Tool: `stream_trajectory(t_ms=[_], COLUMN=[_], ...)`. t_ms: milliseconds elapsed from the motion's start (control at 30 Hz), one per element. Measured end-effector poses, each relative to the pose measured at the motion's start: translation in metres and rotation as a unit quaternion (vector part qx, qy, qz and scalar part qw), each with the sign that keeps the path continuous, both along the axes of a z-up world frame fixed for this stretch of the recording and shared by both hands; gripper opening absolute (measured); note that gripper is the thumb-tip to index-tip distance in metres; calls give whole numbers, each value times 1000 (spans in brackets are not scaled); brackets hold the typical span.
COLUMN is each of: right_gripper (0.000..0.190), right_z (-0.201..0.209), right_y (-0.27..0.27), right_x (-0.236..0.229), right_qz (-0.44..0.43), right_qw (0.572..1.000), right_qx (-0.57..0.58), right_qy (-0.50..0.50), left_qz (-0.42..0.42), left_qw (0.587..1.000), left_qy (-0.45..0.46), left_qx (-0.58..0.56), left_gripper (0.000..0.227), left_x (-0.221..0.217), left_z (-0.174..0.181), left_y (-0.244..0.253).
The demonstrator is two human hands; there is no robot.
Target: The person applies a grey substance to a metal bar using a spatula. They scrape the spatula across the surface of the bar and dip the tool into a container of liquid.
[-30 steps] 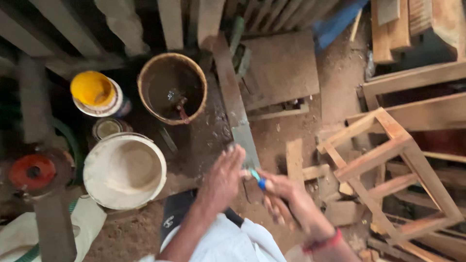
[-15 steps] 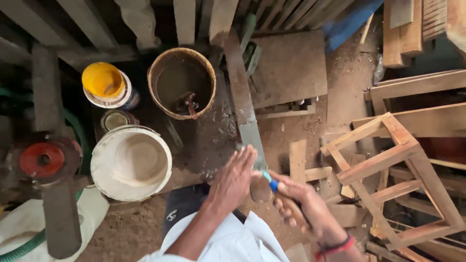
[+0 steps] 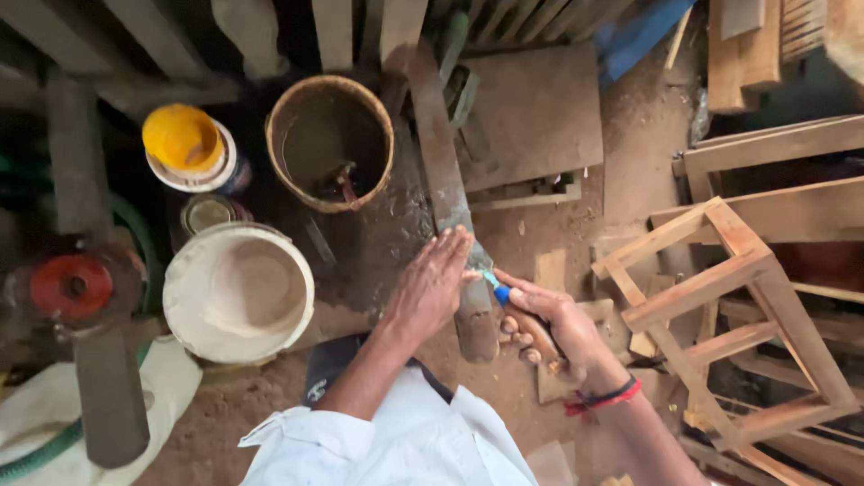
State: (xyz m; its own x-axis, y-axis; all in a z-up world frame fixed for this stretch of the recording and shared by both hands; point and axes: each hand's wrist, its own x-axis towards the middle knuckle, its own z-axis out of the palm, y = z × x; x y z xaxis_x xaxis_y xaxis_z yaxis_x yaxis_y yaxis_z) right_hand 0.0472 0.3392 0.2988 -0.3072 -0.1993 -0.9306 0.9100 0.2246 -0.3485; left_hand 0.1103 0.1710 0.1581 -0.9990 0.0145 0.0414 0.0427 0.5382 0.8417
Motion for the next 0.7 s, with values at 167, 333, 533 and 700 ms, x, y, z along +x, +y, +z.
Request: stream_trajectory(t_ms=[167,333,533,700], right_gripper=[60,60,61,61], right_z=[14,0,11,2], right_y=[1,-1,4,0], right_x=[17,-6,19,4], right_qz=[10,-16,-29,4], right_qw=[1000,999,999,1000], right_qx=[14,-27,0,-14], right_qy=[-6,-24,-29,11], left_qz=[-9,2,-12,-7], left_qw=[996,1000,1000,1000], left_qy=[28,-7,-9,12], left_qx=[-83,11,16,-8], left_gripper=[58,51,54,51], left_x=[15,-4,14,-1], left_z=[15,8,18,6], left_y=[4,-6,5,-1])
